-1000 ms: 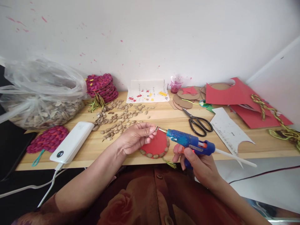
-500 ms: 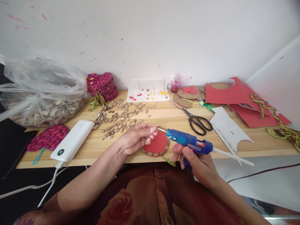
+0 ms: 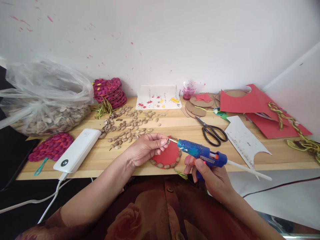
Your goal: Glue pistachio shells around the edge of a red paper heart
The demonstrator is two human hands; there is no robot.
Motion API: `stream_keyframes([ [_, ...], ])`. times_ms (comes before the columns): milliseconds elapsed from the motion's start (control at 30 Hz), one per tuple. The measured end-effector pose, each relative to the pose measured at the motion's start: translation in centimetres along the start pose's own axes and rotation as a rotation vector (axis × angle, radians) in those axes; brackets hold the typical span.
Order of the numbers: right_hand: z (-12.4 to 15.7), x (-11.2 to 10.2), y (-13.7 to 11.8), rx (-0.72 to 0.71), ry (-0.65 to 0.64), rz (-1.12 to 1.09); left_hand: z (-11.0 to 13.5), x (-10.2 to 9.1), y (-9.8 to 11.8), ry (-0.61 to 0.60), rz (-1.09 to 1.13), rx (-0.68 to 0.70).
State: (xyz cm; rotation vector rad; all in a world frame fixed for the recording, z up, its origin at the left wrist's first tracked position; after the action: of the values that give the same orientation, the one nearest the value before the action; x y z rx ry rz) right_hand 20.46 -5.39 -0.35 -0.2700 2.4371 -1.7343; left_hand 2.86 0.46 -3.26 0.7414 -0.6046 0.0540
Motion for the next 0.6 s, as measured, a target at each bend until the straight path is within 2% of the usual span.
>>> stream_keyframes([
  [600, 0.6, -0.8, 0.8, 0.02, 0.014, 0.073, 0.3, 0.1, 1.2, 0.059, -0.124, 0.077],
])
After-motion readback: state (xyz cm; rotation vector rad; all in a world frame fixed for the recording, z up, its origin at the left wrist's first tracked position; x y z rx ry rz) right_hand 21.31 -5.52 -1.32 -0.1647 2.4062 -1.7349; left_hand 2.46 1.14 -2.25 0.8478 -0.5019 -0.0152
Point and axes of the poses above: each hand's wrist, its own z-axis away from the middle knuckle, its own x-axis out of the palm, y = z × x, the point moved 10 cm from there along -z, towards the middle knuckle, and after that the axes turned 15 degrees about -x, right-handed, at the moved point
